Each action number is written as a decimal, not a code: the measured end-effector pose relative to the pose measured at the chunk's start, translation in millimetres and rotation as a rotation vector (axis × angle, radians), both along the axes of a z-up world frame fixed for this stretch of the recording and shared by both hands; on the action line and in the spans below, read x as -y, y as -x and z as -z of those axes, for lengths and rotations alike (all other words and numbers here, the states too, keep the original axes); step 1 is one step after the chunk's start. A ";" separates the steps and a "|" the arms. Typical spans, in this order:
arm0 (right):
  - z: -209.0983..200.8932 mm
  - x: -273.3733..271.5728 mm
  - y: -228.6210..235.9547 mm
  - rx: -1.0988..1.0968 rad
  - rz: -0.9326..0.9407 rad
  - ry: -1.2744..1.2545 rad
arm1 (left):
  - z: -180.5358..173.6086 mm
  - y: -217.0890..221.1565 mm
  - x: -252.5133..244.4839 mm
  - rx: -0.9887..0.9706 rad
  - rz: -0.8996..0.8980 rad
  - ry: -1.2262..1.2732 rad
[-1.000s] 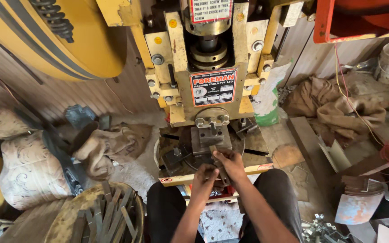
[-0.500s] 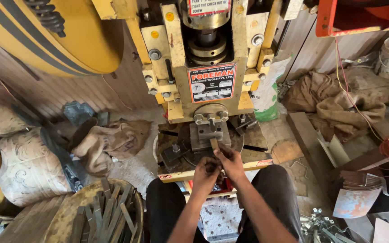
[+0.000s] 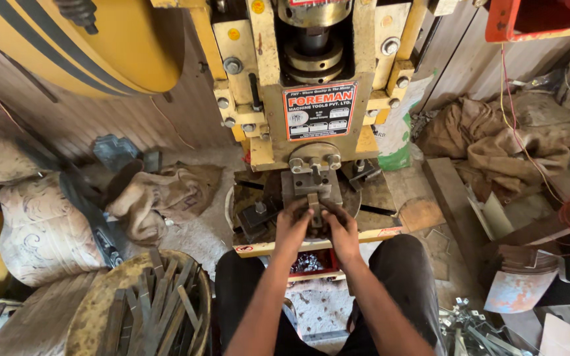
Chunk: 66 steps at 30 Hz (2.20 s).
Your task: The person sits on the floor and repeatedly places metal strips into a hydraulic press machine. They operate the press to cut or shape the strips, then remove the processed pieces and place them into a nearby container.
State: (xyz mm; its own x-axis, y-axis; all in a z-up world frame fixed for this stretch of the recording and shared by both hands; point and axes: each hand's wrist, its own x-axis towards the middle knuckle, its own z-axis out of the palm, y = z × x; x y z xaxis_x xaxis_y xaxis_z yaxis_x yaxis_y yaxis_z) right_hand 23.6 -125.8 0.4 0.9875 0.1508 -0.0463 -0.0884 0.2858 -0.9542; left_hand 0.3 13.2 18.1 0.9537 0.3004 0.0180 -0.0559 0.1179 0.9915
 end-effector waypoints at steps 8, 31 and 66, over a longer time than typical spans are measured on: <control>-10.8 -3.7 6.4 0.009 -0.023 0.051 | 23.6 -14.0 -0.5 -0.037 0.013 0.114; -4.4 -8.1 3.2 -0.027 -0.029 -0.040 | 10.9 -13.4 1.4 -0.042 0.013 0.113; 49.1 -28.9 119.4 -0.171 -0.625 0.343 | 101.4 311.4 -202.9 -0.739 -0.220 -1.058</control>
